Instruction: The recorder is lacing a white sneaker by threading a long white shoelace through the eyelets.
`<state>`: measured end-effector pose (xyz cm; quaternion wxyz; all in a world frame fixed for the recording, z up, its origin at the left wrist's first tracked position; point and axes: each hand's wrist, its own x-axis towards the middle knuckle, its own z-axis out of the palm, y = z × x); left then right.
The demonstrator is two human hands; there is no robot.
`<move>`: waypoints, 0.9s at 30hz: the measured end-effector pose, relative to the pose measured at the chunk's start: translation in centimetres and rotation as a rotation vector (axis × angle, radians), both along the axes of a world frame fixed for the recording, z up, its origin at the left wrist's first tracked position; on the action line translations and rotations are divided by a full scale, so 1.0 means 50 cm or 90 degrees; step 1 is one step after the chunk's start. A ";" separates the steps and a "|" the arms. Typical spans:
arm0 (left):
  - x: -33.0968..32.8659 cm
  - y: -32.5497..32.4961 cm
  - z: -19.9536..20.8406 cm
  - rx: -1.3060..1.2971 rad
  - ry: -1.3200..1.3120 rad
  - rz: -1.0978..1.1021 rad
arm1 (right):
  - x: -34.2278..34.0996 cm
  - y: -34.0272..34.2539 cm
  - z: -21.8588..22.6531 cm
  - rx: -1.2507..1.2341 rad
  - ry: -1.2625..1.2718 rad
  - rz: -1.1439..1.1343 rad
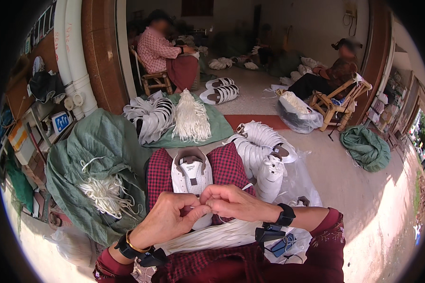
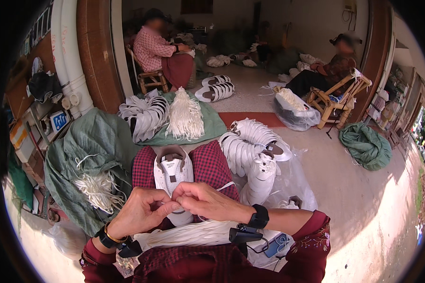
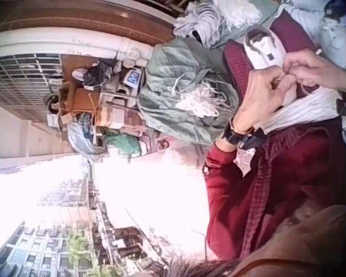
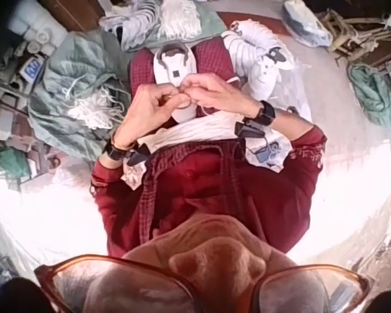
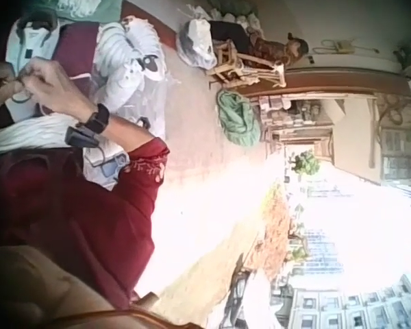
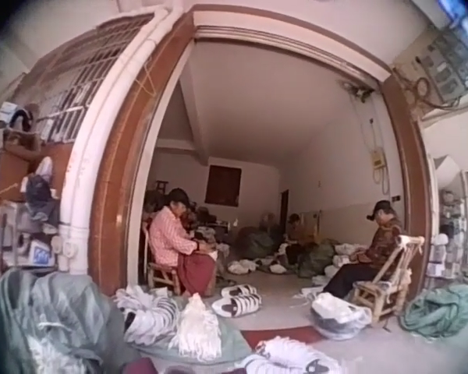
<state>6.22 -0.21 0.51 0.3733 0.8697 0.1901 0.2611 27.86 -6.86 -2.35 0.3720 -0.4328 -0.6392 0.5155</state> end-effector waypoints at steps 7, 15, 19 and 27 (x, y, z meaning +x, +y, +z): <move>0.012 0.021 -0.069 -0.004 -0.019 0.012 | 0.037 0.028 -0.035 0.007 -0.007 -0.050; 0.006 0.081 -0.174 -0.032 -0.065 0.177 | 0.052 0.079 -0.083 0.229 -0.228 -0.213; 0.006 0.087 -0.180 0.003 -0.049 0.175 | 0.044 0.078 -0.082 0.246 -0.230 -0.197; 0.010 0.092 -0.181 -0.012 -0.042 0.178 | 0.057 0.080 -0.097 0.273 -0.249 -0.193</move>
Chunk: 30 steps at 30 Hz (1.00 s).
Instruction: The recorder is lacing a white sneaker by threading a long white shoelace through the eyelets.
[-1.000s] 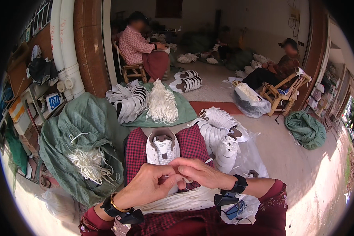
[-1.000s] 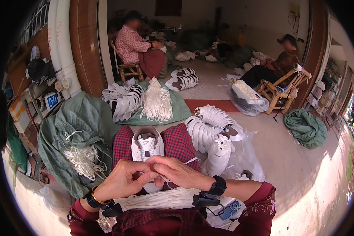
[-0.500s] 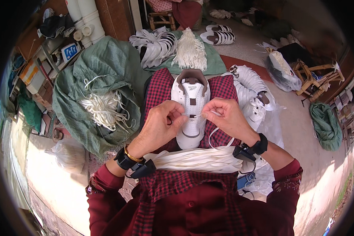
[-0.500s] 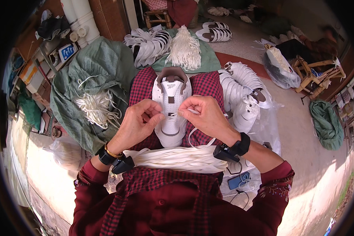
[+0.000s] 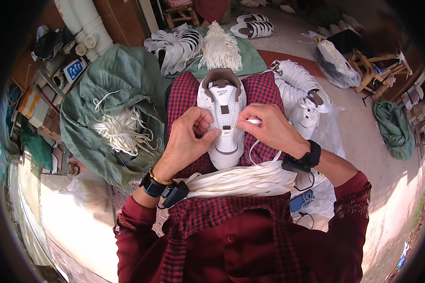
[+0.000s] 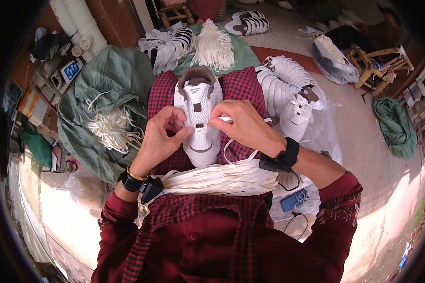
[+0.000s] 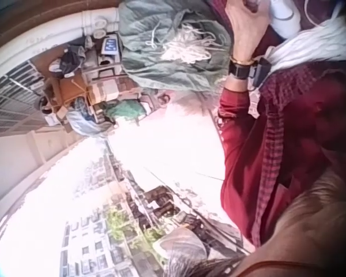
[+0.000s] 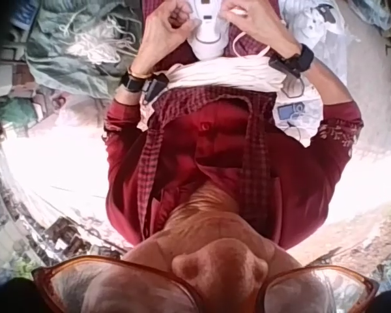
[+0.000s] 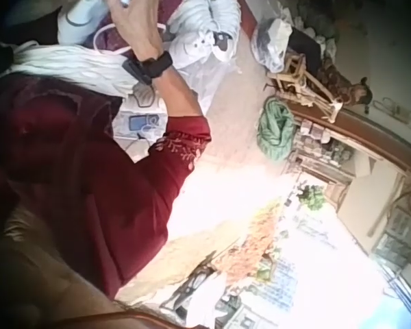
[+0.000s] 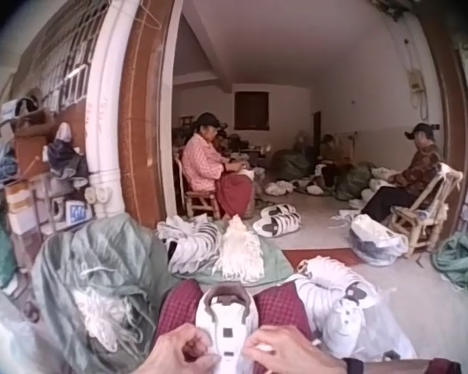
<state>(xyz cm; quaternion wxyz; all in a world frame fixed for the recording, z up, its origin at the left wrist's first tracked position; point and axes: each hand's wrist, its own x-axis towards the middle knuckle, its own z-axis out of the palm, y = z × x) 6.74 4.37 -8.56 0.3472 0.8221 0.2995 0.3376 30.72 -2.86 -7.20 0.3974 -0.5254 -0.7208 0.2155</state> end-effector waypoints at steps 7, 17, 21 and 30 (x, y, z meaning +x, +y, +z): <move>-0.001 0.003 -0.007 0.013 0.014 0.004 | 0.003 0.004 -0.007 0.092 -0.057 0.057; 0.003 0.001 -0.005 0.022 0.025 0.013 | -0.017 0.002 -0.024 0.130 -0.038 -0.001; 0.007 -0.003 -0.002 0.006 0.013 0.013 | -0.011 0.000 -0.005 0.080 -0.039 0.076; 0.011 -0.002 -0.008 0.024 -0.003 0.013 | -0.023 0.031 0.003 0.147 -0.153 0.087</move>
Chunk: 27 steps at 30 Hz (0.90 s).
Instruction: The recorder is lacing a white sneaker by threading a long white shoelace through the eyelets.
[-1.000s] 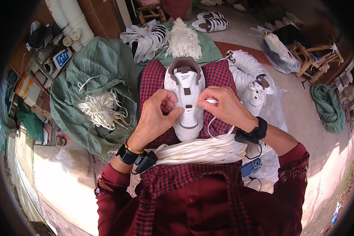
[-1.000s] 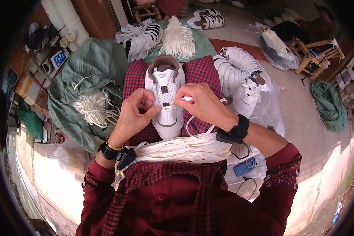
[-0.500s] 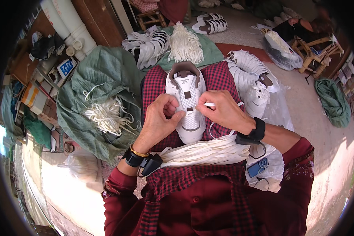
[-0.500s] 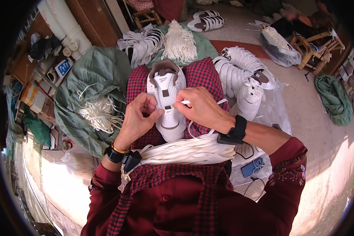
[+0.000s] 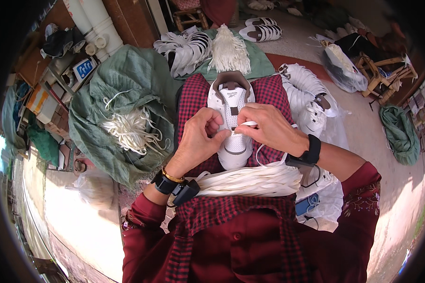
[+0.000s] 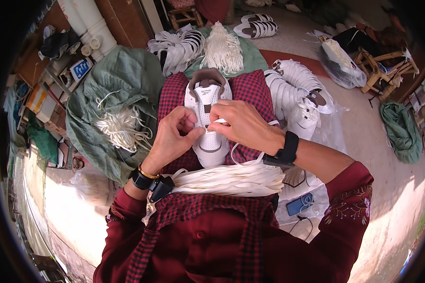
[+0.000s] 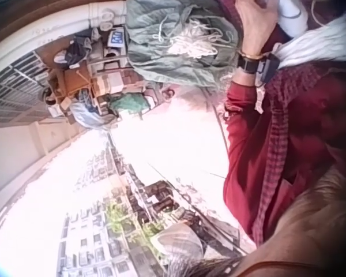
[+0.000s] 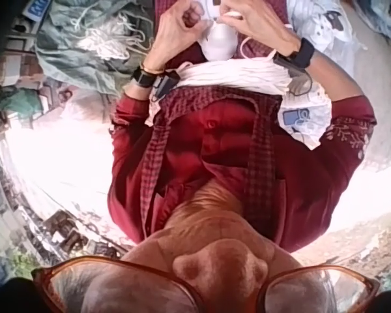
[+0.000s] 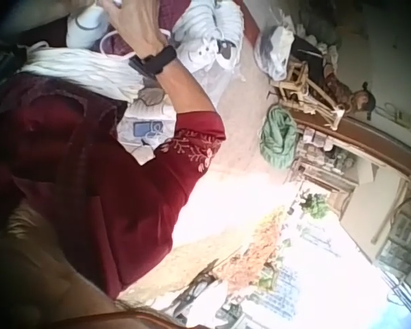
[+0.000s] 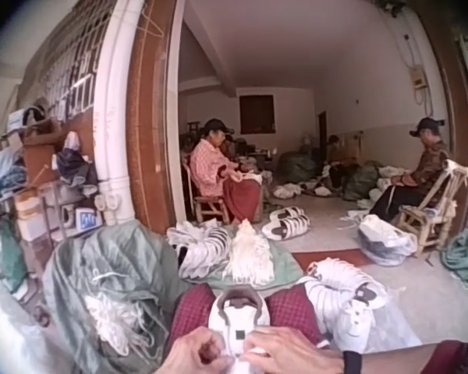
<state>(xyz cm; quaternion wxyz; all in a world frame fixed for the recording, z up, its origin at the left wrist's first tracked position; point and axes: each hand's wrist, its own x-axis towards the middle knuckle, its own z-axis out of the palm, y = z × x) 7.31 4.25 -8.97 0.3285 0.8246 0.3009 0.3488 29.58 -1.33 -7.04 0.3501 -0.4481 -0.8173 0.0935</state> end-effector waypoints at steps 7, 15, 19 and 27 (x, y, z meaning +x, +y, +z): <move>-0.007 -0.001 0.001 -0.049 -0.026 -0.011 | -0.018 -0.020 0.020 -0.020 -0.115 -0.015; -0.003 -0.018 -0.001 0.057 -0.025 -0.048 | -0.014 -0.017 -0.003 -0.027 -0.036 0.007; -0.003 -0.021 -0.005 0.043 -0.058 -0.034 | -0.015 -0.012 0.001 -0.025 -0.045 0.025; -0.460 0.099 0.077 0.043 0.100 0.283 | 0.012 -0.026 0.019 -0.161 0.016 0.006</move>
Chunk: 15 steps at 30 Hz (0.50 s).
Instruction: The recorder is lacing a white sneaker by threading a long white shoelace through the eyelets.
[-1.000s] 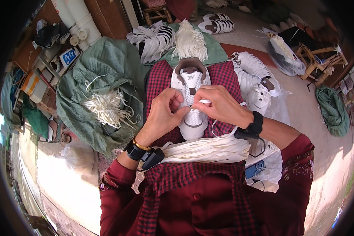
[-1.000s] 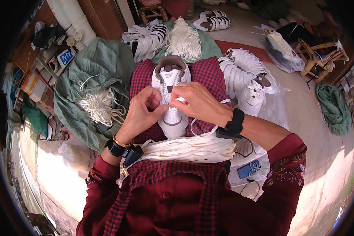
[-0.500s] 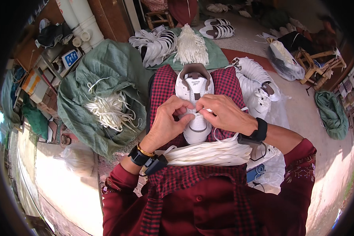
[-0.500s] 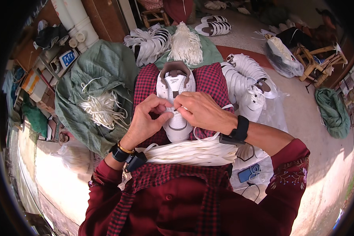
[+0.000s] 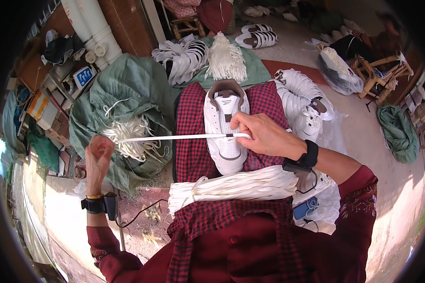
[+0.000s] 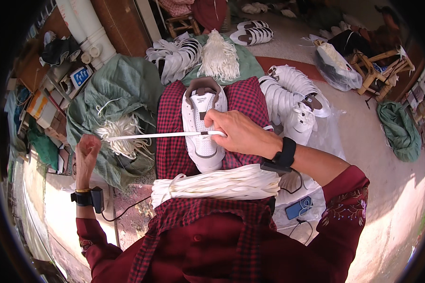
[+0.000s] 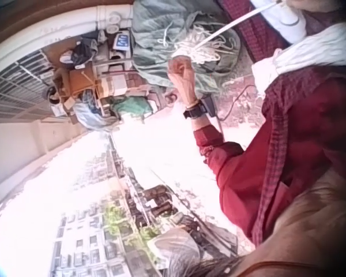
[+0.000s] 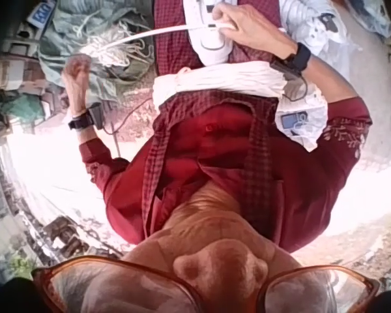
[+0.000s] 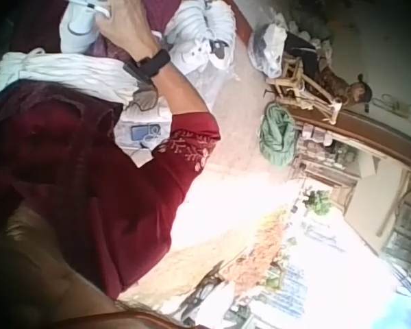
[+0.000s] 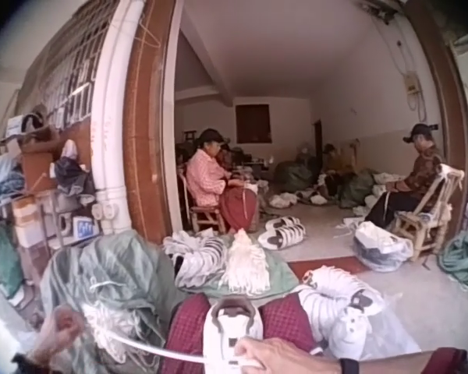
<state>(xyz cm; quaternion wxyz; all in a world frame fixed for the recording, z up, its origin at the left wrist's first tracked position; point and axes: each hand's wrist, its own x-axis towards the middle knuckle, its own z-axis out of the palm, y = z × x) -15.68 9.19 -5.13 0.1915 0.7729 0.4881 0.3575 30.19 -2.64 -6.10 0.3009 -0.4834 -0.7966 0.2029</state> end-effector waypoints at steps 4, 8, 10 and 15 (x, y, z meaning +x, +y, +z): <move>-0.570 0.030 0.102 0.249 0.284 0.323 | -0.012 0.011 -0.005 0.038 -0.030 -0.025; -1.010 -0.148 0.304 0.319 0.671 0.845 | 0.009 0.002 -0.004 0.035 0.003 -0.024; -1.000 -0.093 0.256 0.407 0.627 0.835 | 0.027 -0.026 0.025 0.008 -0.024 -0.074; -0.351 0.135 0.049 0.321 0.149 0.340 | 0.082 -0.084 0.090 -0.097 -0.119 -0.182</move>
